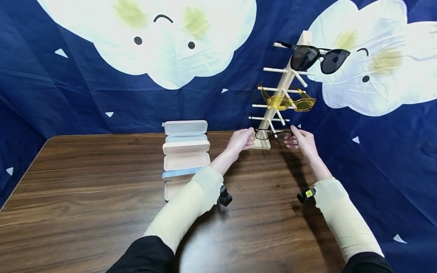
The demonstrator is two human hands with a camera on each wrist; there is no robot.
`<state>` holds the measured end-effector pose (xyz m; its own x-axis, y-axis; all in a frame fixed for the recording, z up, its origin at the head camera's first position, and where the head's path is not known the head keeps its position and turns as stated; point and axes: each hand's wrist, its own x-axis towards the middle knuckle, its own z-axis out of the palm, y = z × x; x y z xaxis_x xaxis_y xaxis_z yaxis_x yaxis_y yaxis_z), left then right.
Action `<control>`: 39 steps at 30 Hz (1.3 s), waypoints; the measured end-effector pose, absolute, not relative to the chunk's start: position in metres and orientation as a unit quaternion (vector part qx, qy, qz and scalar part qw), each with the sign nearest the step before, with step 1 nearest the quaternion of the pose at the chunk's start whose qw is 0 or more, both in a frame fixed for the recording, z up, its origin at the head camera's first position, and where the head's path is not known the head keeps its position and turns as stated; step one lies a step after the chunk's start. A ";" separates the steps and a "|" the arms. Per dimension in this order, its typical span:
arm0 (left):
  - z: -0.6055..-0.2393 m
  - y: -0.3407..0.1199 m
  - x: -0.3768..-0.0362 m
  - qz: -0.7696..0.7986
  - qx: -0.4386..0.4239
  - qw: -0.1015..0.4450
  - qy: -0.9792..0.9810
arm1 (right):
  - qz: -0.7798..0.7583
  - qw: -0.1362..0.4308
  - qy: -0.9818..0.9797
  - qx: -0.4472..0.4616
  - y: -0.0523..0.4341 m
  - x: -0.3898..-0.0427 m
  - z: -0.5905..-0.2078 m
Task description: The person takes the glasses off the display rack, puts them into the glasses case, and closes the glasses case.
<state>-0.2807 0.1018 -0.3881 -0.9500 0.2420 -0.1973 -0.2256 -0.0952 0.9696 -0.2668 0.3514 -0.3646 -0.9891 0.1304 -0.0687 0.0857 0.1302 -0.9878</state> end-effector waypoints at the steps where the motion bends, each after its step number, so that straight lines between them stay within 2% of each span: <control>1: -0.388 0.102 -0.280 0.739 0.008 0.157 0.655 | 0.659 0.013 -0.749 -0.073 0.351 -0.267 -0.364; 15: -0.383 0.108 -0.278 0.744 0.011 0.128 0.656 | 0.681 -0.002 -0.727 -0.085 0.348 -0.266 -0.357; 31: -0.377 0.107 -0.273 0.756 0.030 0.124 0.642 | 0.699 0.026 -0.709 -0.096 0.342 -0.258 -0.352; 39: -0.374 0.104 -0.267 0.757 0.043 0.124 0.640 | 0.709 0.043 -0.698 -0.087 0.349 -0.258 -0.362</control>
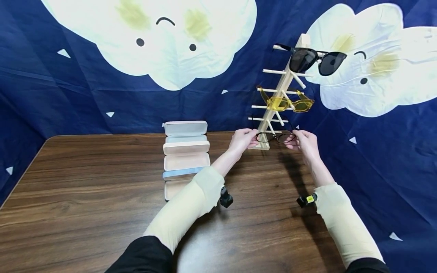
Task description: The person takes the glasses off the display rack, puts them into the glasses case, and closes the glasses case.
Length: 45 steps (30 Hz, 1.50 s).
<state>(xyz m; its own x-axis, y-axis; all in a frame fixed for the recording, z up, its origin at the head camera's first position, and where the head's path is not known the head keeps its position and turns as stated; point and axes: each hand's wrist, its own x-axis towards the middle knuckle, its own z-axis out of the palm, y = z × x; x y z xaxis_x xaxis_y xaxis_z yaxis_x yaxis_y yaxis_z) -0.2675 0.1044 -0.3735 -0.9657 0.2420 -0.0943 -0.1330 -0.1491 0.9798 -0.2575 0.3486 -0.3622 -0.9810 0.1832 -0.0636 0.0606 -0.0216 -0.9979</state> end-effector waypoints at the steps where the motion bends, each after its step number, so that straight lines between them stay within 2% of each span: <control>1: -0.373 0.103 -0.267 0.757 0.046 0.125 0.639 | 0.708 0.046 -0.699 -0.084 0.348 -0.257 -0.363; 26: -0.374 0.067 -0.234 0.749 0.078 0.139 0.643 | 0.702 0.061 -0.708 -0.043 0.322 -0.213 -0.362; 45: -0.375 0.017 -0.217 0.752 0.080 0.122 0.643 | 0.707 0.046 -0.706 -0.015 0.279 -0.207 -0.372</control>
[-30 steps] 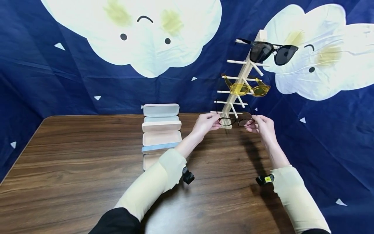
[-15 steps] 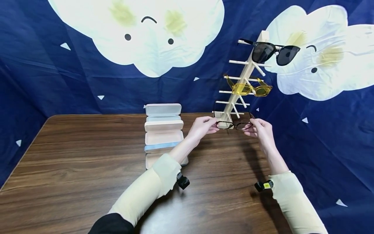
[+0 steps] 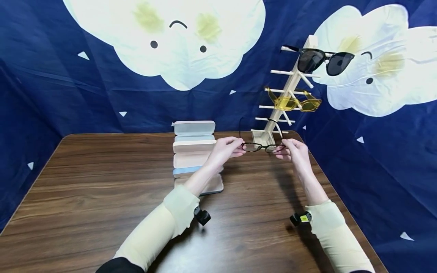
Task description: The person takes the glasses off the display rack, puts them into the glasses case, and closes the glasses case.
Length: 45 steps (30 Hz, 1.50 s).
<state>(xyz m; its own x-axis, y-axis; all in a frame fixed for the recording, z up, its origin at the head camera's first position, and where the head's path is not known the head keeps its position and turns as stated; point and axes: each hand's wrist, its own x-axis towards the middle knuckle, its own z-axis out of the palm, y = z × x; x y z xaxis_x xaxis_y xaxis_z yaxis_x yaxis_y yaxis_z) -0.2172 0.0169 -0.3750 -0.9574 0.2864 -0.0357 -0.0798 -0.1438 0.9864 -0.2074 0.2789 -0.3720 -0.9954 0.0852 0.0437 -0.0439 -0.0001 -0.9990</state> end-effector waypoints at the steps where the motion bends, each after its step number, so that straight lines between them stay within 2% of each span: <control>1: -0.375 0.014 -0.216 0.752 0.081 0.122 0.643 | 0.708 0.045 -0.705 -0.014 0.276 -0.208 -0.372; 19: -0.365 -0.040 -0.202 0.737 0.065 0.099 0.666 | 0.720 0.035 -0.693 0.009 0.225 -0.209 -0.371; 37: -0.370 -0.083 -0.187 0.728 0.064 0.068 0.679 | 0.721 0.016 -0.692 0.034 0.183 -0.206 -0.372; 45: -0.372 -0.098 -0.176 0.735 0.037 0.048 0.675 | 0.722 0.007 -0.689 0.052 0.165 -0.201 -0.374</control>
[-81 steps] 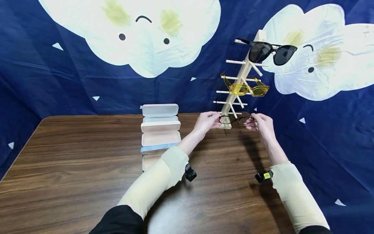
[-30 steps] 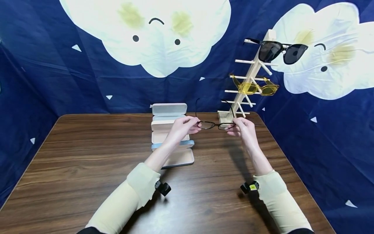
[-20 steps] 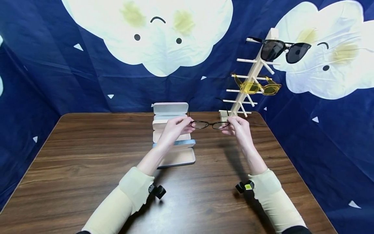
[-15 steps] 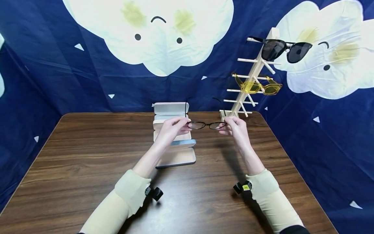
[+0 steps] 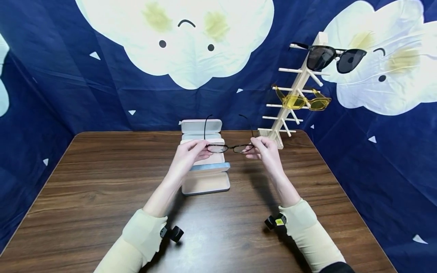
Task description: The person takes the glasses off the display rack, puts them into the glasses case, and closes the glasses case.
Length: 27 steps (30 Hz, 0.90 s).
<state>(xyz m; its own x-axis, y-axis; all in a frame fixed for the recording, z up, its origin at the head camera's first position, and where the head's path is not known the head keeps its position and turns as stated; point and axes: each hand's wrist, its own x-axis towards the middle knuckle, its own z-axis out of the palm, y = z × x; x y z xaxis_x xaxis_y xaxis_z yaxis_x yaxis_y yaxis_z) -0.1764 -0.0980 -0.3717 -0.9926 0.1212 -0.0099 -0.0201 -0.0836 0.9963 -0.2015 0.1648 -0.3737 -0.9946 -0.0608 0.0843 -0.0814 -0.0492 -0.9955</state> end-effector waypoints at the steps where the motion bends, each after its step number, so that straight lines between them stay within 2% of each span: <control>1: -0.372 -0.099 -0.175 0.735 0.034 0.045 0.676 | 0.724 0.007 -0.688 0.052 0.163 -0.201 -0.374; 27: -0.381 -0.117 -0.147 0.728 -0.001 -0.021 0.685 | 0.725 0.002 -0.687 0.043 0.134 -0.179 -0.384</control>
